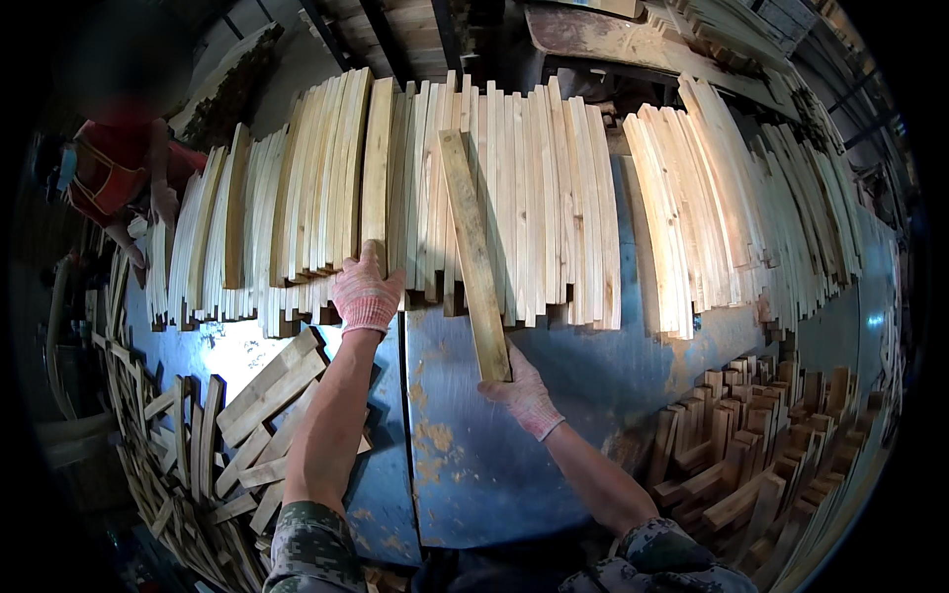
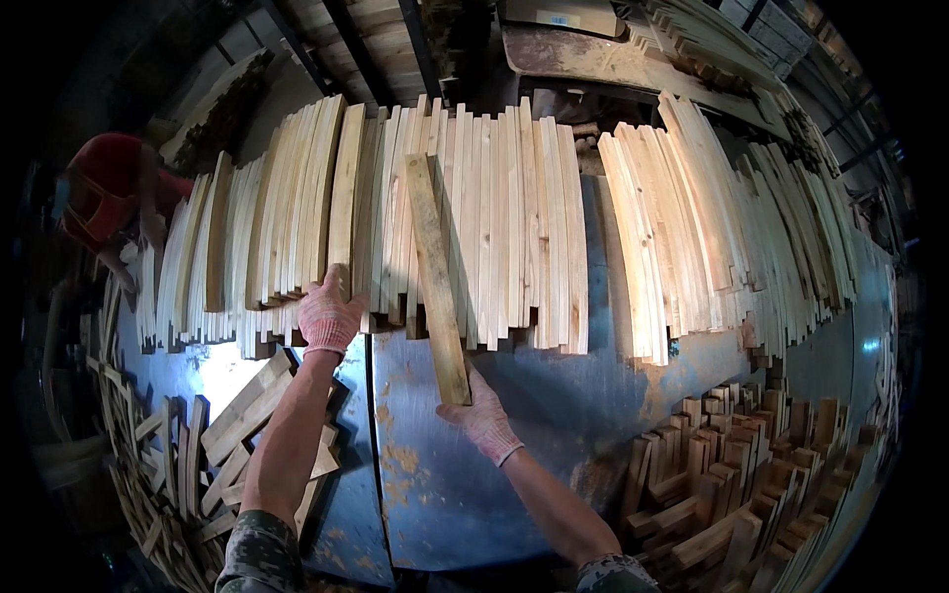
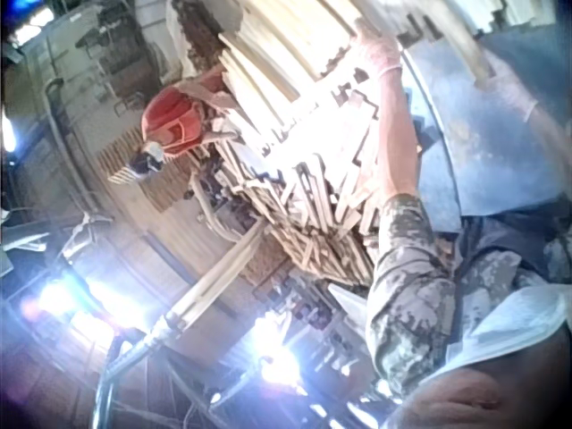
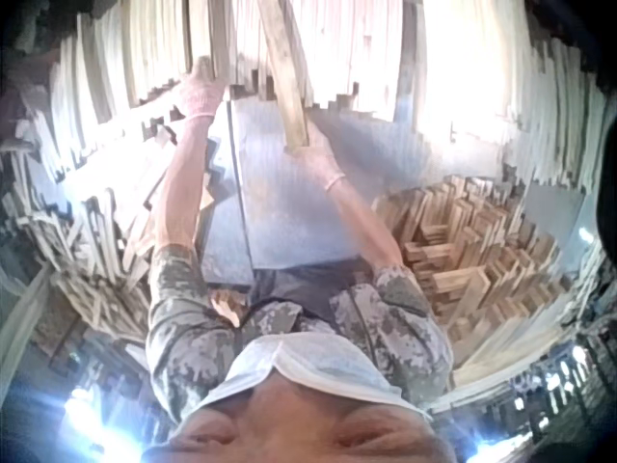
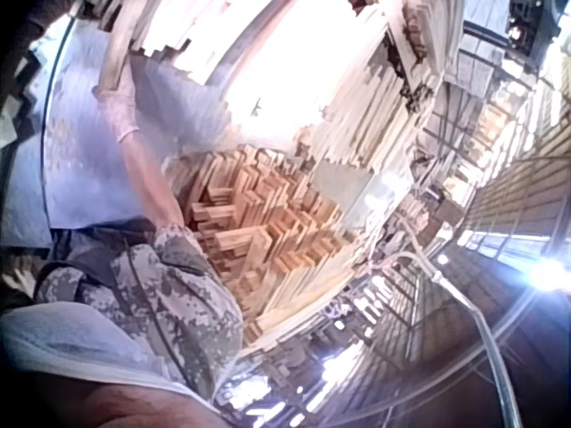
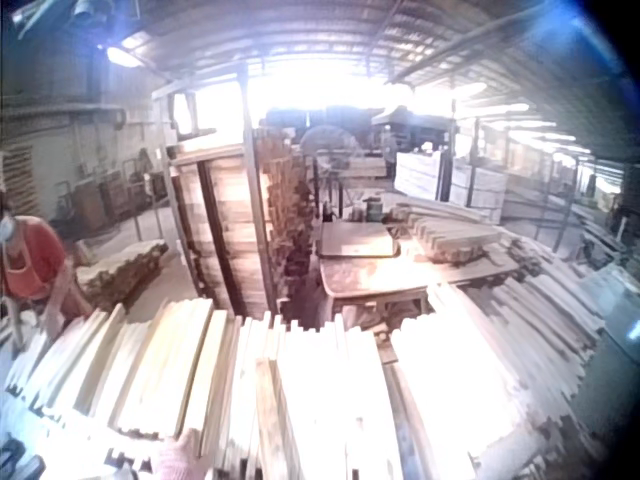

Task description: The person repeatedly picks up stacks of light-colored wooden planks from a metal table and places them onto a conveyor belt. They align the planks before moving them and continue this cycle throughout the clip.

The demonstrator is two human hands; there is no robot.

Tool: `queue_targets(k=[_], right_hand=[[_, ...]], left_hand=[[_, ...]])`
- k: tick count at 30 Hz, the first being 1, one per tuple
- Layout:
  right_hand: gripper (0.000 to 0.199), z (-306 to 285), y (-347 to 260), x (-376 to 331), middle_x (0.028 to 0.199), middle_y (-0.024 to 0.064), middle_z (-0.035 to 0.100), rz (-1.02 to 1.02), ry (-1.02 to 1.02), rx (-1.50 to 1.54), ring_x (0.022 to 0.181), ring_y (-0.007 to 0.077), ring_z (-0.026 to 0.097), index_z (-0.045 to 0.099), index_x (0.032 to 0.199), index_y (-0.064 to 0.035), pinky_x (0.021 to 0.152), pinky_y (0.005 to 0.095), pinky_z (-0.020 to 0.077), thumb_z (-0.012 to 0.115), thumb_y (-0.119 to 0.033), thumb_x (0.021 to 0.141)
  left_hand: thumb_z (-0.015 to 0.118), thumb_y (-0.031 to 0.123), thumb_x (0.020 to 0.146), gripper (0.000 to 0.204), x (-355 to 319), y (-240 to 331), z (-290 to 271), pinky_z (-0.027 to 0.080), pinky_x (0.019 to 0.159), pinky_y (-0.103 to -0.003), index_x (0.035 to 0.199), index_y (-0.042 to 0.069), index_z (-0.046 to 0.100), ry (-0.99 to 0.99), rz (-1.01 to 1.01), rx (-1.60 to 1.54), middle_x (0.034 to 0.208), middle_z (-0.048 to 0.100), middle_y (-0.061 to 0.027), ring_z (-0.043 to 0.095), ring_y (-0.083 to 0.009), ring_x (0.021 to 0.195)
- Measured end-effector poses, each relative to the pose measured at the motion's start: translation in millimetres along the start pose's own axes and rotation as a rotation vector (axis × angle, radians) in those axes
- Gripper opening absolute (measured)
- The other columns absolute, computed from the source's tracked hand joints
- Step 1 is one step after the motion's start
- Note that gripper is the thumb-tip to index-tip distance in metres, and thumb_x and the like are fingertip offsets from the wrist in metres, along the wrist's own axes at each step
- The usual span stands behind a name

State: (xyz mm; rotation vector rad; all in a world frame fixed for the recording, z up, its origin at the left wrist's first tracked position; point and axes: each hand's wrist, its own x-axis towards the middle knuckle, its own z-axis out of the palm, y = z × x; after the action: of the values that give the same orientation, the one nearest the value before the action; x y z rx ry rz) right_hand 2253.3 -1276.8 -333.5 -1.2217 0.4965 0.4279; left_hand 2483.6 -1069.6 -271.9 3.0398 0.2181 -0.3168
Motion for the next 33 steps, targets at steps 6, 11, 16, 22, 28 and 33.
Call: queue_targets(k=[6, 11, 16, 22, 28, 33], right_hand=[[0.09, -2, -9, -5, 0.135, 0.0059, 0.066, 0.036, -0.03, 0.037, 0.113, 0.0146, 0.066, 0.036, 0.172, -0.0113, 0.092, 0.0298, 0.0589, 0.08, -0.004, 0.093], [0.079, -9, -14, -5, 0.132, 0.0041, 0.069, 0.066, -0.041, 0.075, 0.109, 0.0124, 0.068, 0.042, 0.169, -0.0114, 0.09, 0.0291, 0.0589, 0.074, -0.002, 0.097], [0.079, -13, -18, -5, 0.132, 0.0071, 0.071, -0.073, -0.013, 0.007, 0.108, 0.0166, 0.07, 0.043, 0.168, -0.0087, 0.095, 0.0309, 0.058, 0.075, -0.006, 0.096], [0.075, 8, 10, -5, 0.134, 0.02, 0.068, -0.252, 0.1, -0.242, 0.115, 0.024, 0.071, 0.043, 0.166, -0.0064, 0.101, 0.0342, 0.0555, 0.074, -0.014, 0.097], [0.069, 24, 41, -71, 0.138, 0.0259, 0.062, -0.319, 0.021, -0.477, 0.126, 0.0409, 0.066, 0.045, 0.164, -0.0074, 0.106, 0.0453, 0.0542, 0.066, -0.04, 0.106], [0.066, 49, 56, -138, 0.128, 0.0254, 0.064, -0.27, 0.14, -0.557, 0.118, 0.0433, 0.067, 0.053, 0.154, -0.0062, 0.102, 0.0474, 0.0547, 0.073, -0.04, 0.1]], left_hand=[[0.085, 0.044, 0.087, 0.071, -11, -5, 24, 0.055, 0.104, -0.049, 0.15, 0.025, 0.056, 0.113, -0.063, -0.125, 0.141, 0.066, -0.018, 0.068, -0.0396, 0.125], [0.091, 0.033, 0.081, 0.071, 1, 10, 39, 0.055, 0.109, -0.049, 0.143, 0.027, 0.059, 0.171, -0.289, -0.238, 0.146, 0.06, -0.0162, 0.066, -0.0396, 0.128], [0.09, 0.022, 0.079, 0.07, -19, 3, 34, 0.057, 0.106, -0.048, 0.142, 0.018, 0.06, 0.2, -0.237, -0.415, 0.14, 0.062, -0.0189, 0.068, -0.0389, 0.123], [0.087, 0.013, 0.088, 0.094, -154, -10, 46, 0.06, 0.102, -0.038, 0.167, 0.006, 0.037, -0.267, -0.045, -1.121, 0.13, 0.07, -0.0159, 0.07, -0.0261, 0.114], [0.081, 0.019, 0.097, 0.09, -249, -38, 69, 0.06, 0.085, -0.035, 0.171, 0.007, 0.031, -0.552, -0.121, -1.512, 0.116, 0.072, -0.0111, 0.07, -0.0212, 0.102], [0.078, 0.028, 0.096, 0.054, -276, -59, 73, 0.056, 0.071, -0.031, 0.139, -0.002, 0.064, -0.727, -0.073, -1.343, 0.098, 0.071, -0.0085, 0.067, -0.0153, 0.082]])
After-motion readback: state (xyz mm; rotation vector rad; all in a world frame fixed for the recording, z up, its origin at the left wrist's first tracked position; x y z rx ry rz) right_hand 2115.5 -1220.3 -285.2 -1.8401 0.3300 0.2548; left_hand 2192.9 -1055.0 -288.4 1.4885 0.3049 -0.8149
